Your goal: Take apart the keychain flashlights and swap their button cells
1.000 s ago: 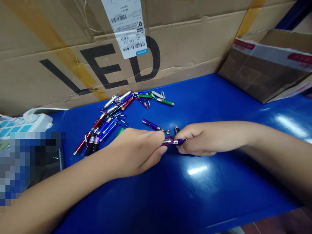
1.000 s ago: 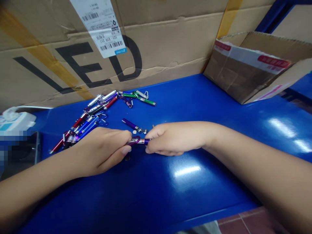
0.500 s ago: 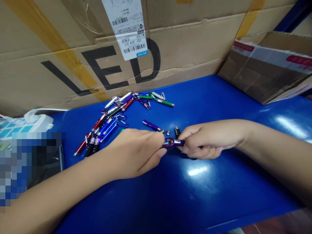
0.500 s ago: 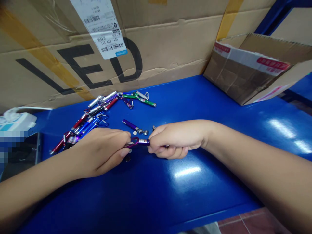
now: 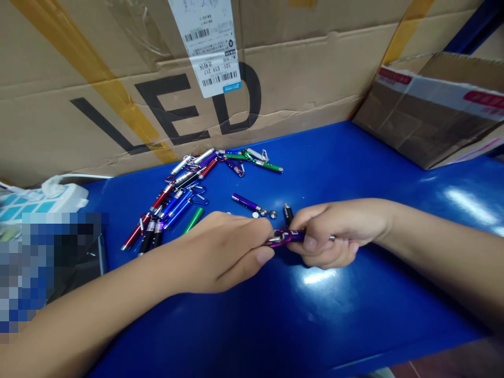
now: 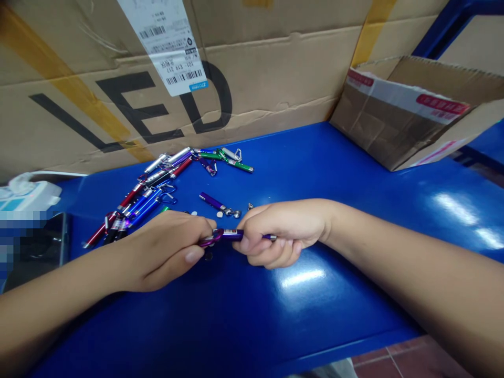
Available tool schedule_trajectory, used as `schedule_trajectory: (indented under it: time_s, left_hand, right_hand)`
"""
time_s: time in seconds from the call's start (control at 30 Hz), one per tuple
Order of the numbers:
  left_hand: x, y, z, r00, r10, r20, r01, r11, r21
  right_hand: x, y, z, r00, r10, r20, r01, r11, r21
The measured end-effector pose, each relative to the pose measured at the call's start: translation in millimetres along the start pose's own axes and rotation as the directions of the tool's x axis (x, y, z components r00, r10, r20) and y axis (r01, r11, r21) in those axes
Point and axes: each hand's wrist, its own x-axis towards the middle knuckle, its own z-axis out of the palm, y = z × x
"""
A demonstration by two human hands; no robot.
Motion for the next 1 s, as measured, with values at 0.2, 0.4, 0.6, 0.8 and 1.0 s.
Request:
schedule_trajectory:
  time_s: [0.2,0.4,0.6,0.8,1.0]
  left_hand:
    - [-0.3,-3.8,-0.9,1.000,-0.003,0.024,0.008,0.979,-0.202]
    - [0.8,-7.2,-2.6,0.998,0.003,0.058,0.019,0.924,-0.382]
    - [-0.2,-7.6,1.5,0.999,0.007,0.032,0.013,0.807,-0.590]
    - [0.2,-8.0,0.4,0.999,-0.021,0.034,0.038,0.782,-0.622]
    - [-0.6,-8.6,-9.4,0.998,-0.048,0.035,0.059,0.900,-0.432]
  right_hand:
    - [4.1,3.0,-1.3,0.989,-0.064,0.132,0.054,0.995,0.080]
    - [7.3,6.4,-4.4,0.976,-0.099,0.194,0.077,0.990,0.117]
    - [10.8,6.8,-5.6,0.956,-0.110,0.274,0.067,0.984,0.163]
    - [8.3,4.5,-3.5,0.965,-0.086,0.247,0.051,0.988,0.146]
    - [0.9,4.1,-4.0,0.977,-0.168,0.132,0.153,0.982,0.113]
